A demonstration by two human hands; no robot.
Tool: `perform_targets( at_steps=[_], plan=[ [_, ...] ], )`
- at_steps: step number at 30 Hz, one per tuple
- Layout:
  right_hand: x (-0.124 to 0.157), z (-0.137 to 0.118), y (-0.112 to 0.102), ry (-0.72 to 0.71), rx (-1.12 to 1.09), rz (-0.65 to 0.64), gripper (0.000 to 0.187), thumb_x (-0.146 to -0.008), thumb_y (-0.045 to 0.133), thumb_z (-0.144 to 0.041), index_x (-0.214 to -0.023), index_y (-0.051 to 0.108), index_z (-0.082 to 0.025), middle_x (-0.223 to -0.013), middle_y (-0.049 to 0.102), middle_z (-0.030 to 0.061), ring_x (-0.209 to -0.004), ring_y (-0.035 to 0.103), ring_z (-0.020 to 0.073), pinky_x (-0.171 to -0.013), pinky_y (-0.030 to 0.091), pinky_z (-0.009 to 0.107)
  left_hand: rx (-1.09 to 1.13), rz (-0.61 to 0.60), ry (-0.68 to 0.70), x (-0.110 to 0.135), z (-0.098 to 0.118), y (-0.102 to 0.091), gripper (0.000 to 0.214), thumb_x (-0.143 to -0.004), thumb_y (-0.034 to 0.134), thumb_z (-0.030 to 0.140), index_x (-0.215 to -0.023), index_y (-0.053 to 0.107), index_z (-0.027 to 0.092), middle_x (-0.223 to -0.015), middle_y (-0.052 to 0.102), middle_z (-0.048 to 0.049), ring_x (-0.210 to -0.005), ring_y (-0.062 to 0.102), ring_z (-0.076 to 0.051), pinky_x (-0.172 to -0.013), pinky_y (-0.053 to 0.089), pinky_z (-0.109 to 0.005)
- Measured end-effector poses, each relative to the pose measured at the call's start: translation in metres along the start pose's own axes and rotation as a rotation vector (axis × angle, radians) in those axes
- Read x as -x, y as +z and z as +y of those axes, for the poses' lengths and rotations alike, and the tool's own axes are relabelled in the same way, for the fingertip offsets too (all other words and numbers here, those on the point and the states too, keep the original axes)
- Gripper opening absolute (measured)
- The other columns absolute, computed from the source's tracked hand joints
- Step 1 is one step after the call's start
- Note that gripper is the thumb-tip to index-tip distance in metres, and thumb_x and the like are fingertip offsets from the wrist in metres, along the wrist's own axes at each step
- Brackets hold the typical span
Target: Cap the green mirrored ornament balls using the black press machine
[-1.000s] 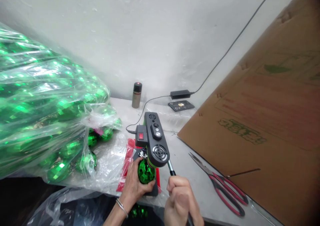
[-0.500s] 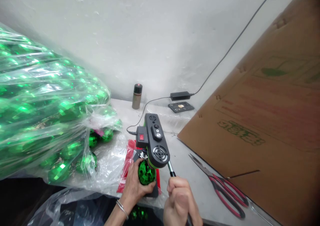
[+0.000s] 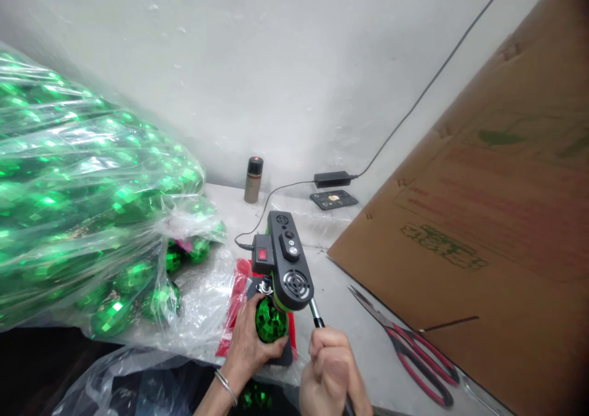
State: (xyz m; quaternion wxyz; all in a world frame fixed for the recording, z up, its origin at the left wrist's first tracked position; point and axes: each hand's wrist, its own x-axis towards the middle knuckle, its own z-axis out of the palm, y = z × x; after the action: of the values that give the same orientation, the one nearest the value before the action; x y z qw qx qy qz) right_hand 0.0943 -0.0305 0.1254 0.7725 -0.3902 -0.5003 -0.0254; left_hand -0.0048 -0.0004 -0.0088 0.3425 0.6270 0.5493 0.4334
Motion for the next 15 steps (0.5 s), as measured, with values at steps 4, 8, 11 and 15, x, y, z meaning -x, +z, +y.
perform_targets(
  at_steps=[4,8,11,15],
  plan=[
    [0.0006,0.001,0.0054,-0.019,-0.006,0.069,0.046,-0.112,0.048,-0.015,-0.066,0.043,-0.021,-0.063,0.04,-0.0054,-0.055,0.041,0.0089,-0.056,0.029,0.028,-0.024,0.02,0.013,0.0008,-0.0034,0.0033,0.084,-0.065,0.086,0.034,-0.142,0.061,0.014,-0.132,0.077,-0.0198,-0.125,0.076,-0.043,-0.113,0.061,-0.065],
    [0.0006,0.0005,0.0075,-0.017,-0.014,0.091,0.048,-0.112,0.05,-0.016,-0.065,0.043,-0.021,-0.063,0.044,-0.0054,-0.055,0.042,0.0085,-0.056,0.031,0.028,-0.042,0.037,0.032,0.0012,-0.0064,0.0064,0.083,-0.065,0.087,0.033,-0.142,0.062,0.017,-0.131,0.078,-0.018,-0.124,0.076,-0.042,-0.112,0.061,-0.065],
    [0.0006,-0.0006,0.0071,0.015,-0.003,0.084,0.048,-0.111,0.051,-0.016,-0.064,0.044,-0.021,-0.061,0.044,-0.0056,-0.055,0.045,0.009,-0.054,0.029,0.027,-0.043,0.025,0.031,0.0008,-0.0064,0.0065,0.083,-0.065,0.086,0.033,-0.142,0.062,0.015,-0.131,0.077,-0.0194,-0.124,0.075,-0.043,-0.112,0.06,-0.067],
    [0.0031,-0.0005,0.0056,0.02,0.006,0.084,0.048,-0.111,0.05,-0.015,-0.064,0.044,-0.021,-0.061,0.044,-0.006,-0.055,0.045,0.0087,-0.054,0.031,0.026,-0.034,-0.003,0.028,-0.0002,-0.0041,0.0044,0.082,-0.066,0.086,0.035,-0.141,0.062,0.013,-0.133,0.076,-0.0214,-0.127,0.074,-0.044,-0.115,0.057,-0.07]
  ],
)
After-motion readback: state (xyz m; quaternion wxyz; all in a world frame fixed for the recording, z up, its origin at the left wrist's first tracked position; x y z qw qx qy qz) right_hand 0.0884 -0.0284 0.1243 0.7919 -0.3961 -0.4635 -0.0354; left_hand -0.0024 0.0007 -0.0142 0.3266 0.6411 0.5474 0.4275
